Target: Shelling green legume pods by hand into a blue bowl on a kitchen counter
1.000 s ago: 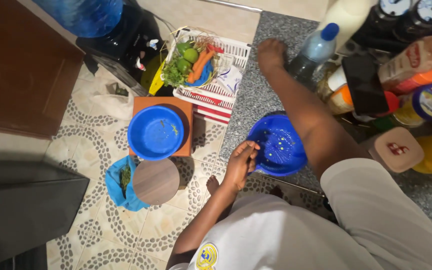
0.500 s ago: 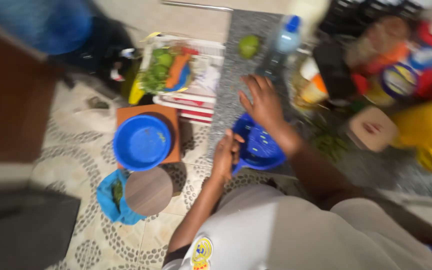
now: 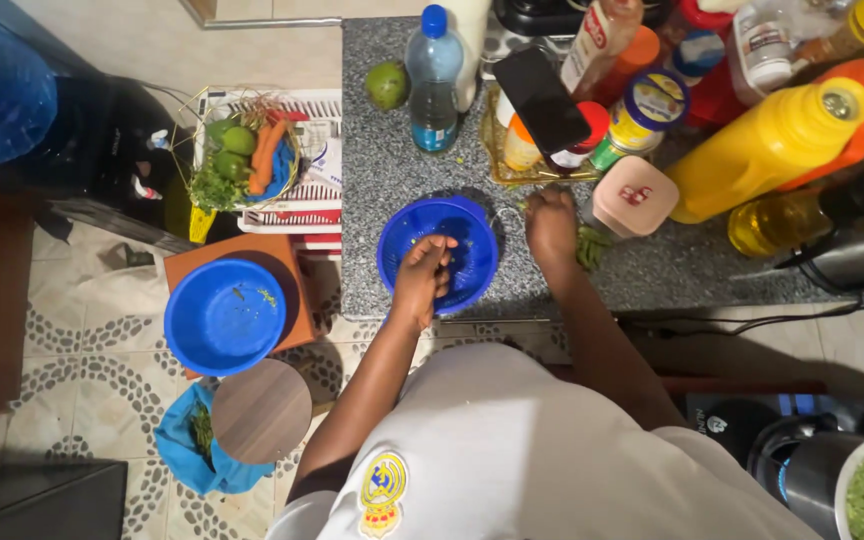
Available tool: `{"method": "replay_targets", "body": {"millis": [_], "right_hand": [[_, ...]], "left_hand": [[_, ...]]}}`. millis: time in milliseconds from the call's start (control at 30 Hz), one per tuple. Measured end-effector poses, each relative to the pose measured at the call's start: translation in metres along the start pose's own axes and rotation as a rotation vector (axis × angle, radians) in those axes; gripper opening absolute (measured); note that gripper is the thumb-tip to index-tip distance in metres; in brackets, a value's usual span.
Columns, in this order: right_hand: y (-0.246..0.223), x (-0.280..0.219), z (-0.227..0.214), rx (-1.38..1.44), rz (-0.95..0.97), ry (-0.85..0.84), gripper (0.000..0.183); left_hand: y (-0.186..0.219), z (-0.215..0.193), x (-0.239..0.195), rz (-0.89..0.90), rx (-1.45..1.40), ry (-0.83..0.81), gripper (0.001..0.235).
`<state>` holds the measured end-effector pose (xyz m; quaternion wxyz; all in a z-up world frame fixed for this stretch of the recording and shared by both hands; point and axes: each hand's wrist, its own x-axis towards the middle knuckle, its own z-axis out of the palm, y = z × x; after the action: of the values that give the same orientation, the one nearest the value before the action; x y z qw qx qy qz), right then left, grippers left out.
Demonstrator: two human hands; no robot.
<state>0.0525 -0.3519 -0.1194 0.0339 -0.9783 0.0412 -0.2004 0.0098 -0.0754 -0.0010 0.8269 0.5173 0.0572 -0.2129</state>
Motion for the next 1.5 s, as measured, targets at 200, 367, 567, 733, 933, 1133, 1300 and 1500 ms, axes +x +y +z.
{"method": "replay_targets", "body": {"millis": [200,367,567,733,933,1133,1300,1500], "right_hand": [[-0.012,-0.007,-0.028,0.282,0.106,-0.054,0.022],[-0.091,-0.02,-0.079,1.255,0.334,-0.229,0.027],[-0.125,-0.024,-0.086,1.368,0.358,-0.292,0.019],[-0.132,-0.029,-0.07,1.046,0.299,-0.351,0.012],[-0.136,-0.029,-0.057,1.209,0.28,-0.319,0.006],[-0.128,-0.022,-0.021,1.392,0.329,-0.339,0.005],[-0.135,-0.02,-0.033,1.56,0.42,-0.429,0.033],[-0.147,-0.016,-0.02,1.642,0.528,-0.41,0.022]], "left_hand": [[-0.049,0.002,0.045,0.243,0.36,0.077,0.026],[-0.015,0.02,0.031,0.367,0.476,0.132,0.022],[-0.007,0.002,0.016,0.59,0.612,0.209,0.012],[-0.014,-0.009,0.013,0.585,0.72,0.274,0.01],[-0.011,-0.013,0.011,0.551,0.652,0.306,0.01],[-0.032,-0.024,0.035,0.436,0.526,0.283,0.009],[-0.022,-0.024,0.036,0.388,0.601,0.291,0.013],[-0.02,-0.019,0.034,0.367,0.185,0.207,0.024]]}}
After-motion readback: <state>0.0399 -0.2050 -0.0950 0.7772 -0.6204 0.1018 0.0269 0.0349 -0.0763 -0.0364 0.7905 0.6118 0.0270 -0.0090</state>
